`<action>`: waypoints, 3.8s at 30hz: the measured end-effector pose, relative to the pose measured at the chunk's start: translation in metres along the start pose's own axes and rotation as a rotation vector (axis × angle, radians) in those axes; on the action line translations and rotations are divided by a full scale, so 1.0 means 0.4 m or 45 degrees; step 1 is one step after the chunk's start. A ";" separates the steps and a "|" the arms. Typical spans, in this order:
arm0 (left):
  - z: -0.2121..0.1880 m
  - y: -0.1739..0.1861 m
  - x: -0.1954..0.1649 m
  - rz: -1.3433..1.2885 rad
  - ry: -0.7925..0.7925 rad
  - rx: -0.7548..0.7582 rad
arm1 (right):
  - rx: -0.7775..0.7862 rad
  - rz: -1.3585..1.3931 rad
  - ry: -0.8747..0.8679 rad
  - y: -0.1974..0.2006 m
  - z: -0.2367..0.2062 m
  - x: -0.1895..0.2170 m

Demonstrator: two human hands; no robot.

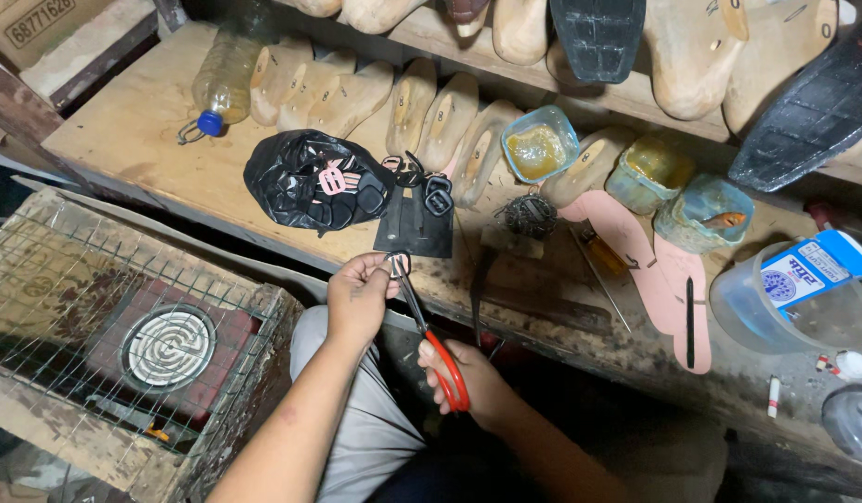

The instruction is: The person trims excess material from black plastic shoe buckles using red-handled scissors and a metal scraper. They handle several buckles one at a time, cutting and scraping edges, then placing finished pieces into a black plastic bag on the workbench.

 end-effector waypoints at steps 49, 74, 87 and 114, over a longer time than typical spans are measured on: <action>-0.109 -0.045 -0.177 -0.018 -0.057 0.193 | 0.303 0.072 0.194 0.028 -0.158 0.024; -0.150 -0.075 -0.216 -0.220 -0.101 0.255 | 0.380 0.148 0.400 0.010 -0.208 0.067; -0.177 -0.093 -0.200 -0.457 0.163 0.223 | 0.364 0.113 0.415 0.003 -0.225 0.106; -0.147 -0.058 -0.217 -0.120 0.049 0.278 | 0.169 -0.237 0.143 0.071 -0.199 0.115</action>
Point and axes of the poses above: each hand's wrist, its own z-axis towards the middle knuckle, its own y-axis out of the back of the hand, x = y × z, the point moved 7 cm from there along z, towards the middle knuckle, and after that the axes turned 2 degrees about y, right-handed, at the moved point
